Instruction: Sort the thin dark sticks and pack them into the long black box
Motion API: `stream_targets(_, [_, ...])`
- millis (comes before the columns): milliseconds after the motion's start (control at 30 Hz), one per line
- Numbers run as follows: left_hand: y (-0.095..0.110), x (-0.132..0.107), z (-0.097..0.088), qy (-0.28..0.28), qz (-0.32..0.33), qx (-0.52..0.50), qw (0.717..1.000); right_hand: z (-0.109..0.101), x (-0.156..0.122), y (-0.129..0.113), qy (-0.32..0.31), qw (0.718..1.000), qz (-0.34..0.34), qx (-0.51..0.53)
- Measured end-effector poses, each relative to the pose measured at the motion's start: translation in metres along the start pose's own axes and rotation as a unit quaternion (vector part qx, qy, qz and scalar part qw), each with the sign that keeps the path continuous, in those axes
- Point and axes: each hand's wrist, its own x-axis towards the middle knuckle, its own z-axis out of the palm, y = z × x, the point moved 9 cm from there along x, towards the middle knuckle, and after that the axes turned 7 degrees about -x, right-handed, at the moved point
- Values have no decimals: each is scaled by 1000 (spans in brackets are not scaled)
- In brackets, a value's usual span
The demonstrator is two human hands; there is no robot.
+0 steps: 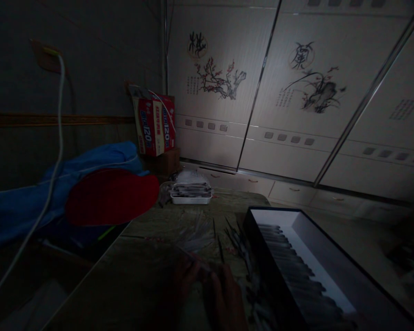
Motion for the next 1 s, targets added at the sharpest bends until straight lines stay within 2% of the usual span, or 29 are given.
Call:
stream_targets(100, [-1,0,1,-14,-3,3,1000,2,9,-21,-60,996,-3,61])
stream_targets(167, [1,-2,1,-11,-9,11,1000,-1,11,-29,-59,995,-23,76])
stream_targets(267, [7,-5,4,-19,-22,-7,1000,-2,9,-22,-44,997,-29,52])
stream_targets(433, [10,-4,10,-33,-21,-34,999,-5,5,-13,-18,1000,5,20])
stream_targets(567, [-1,-5,20,-57,-54,-66,995,0,9,-29,-63,995,-54,53])
stream_targets(633, [0,-8,19,-41,-56,-76,995,-1,10,-25,-57,995,-71,44])
stream_targets(700, [8,-11,14,-8,-39,-64,997,-8,10,-9,-5,999,-53,8])
stream_targets(767, [24,-13,9,0,-15,-21,1000,-12,9,7,37,998,-37,-22])
stream_targets(867, [55,-9,4,-48,37,95,994,-14,5,21,61,997,-15,-36])
stream_targets(933, [73,3,-8,-67,71,192,976,-16,1,23,69,997,2,-41])
stream_targets(1000, [76,22,-26,-83,72,312,944,-19,-2,17,76,996,3,-51])
